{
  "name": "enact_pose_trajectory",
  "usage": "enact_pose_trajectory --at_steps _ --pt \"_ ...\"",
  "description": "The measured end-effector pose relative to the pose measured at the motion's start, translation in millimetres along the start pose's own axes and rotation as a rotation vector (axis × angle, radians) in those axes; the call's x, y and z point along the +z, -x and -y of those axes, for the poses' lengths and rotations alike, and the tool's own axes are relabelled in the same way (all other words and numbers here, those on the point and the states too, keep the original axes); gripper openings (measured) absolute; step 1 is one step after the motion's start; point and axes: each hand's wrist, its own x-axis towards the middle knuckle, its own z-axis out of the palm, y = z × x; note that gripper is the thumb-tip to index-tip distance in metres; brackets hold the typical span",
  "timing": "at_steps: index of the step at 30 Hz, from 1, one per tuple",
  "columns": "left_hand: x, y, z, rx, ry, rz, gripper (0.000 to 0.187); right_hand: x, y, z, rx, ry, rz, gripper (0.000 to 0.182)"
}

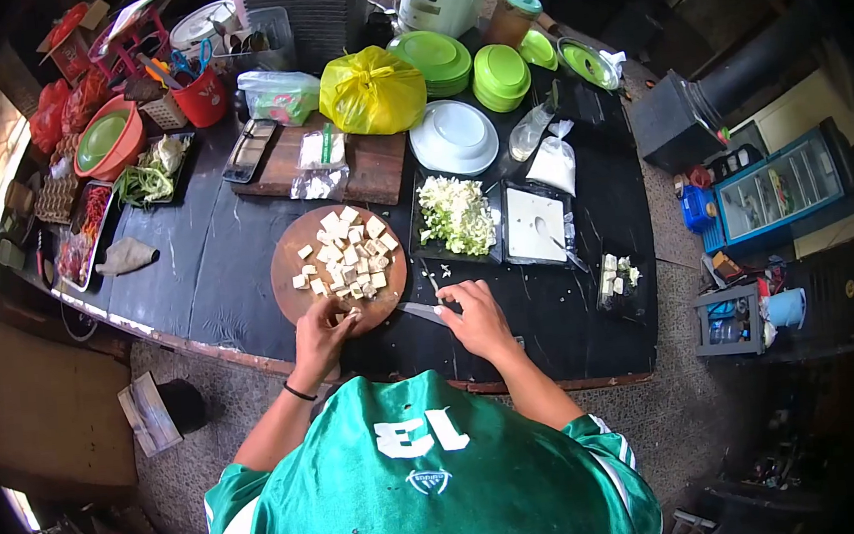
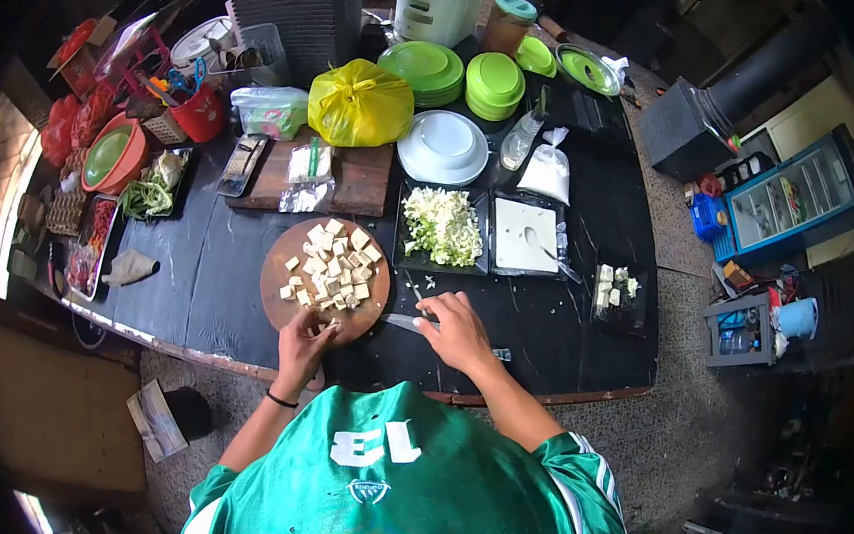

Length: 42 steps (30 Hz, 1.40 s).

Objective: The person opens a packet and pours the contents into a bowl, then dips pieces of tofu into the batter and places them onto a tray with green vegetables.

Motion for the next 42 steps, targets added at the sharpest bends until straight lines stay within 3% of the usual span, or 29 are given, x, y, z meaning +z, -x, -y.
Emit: enact_pose_trajectory --at_steps 2,3,6,7,13,18,21,26,34,38,42 --pt "19 -3 8 -0.318 0.689 -0.038 0.022 -4 1 0 0.018 0.002 0.014 0.026" --pt "17 -7 0 -0.366 0.803 -0.021 0.014 -7 1 -2 0.011 0.029 0.031 0.026" --pt "17 -16 -2 -0.507 0.985 0.020 0.014 -15 2 -9 0.012 0.067 0.054 0.026" --pt "13 -17 -10 -0.551 0.919 0.059 0.016 -16 1 -11 0.017 0.070 0.058 0.026" --pt "24 -23 -5 -0.667 1.239 0.027 0.014 -18 -26 -5 -0.023 0.069 0.066 0.026" --pt "13 -18 -3 -0.735 1.279 -0.054 0.013 -22 -75 -37 -0.042 0.276 -0.132 0.025" --pt "10 -14 -3 -0.740 1.278 -0.064 0.015 -25 -100 -47 -0.054 0.359 -0.106 0.027" --pt "15 -12 2 -0.719 1.289 -0.144 0.013 -10 -132 -54 -0.374 0.393 0.004 0.033" --pt "15 -5 -1 -0.720 1.294 -0.136 0.015 0 -153 -62 -0.331 0.628 -0.012 0.015" --pt "16 -5 0 -0.710 1.308 -0.161 0.017 -3 -158 -68 -0.351 0.591 0.000 0.010" --pt "15 -5 -5 -0.712 1.299 -0.162 0.017 -15 -160 -63 -0.316 0.391 -0.148 0.007"
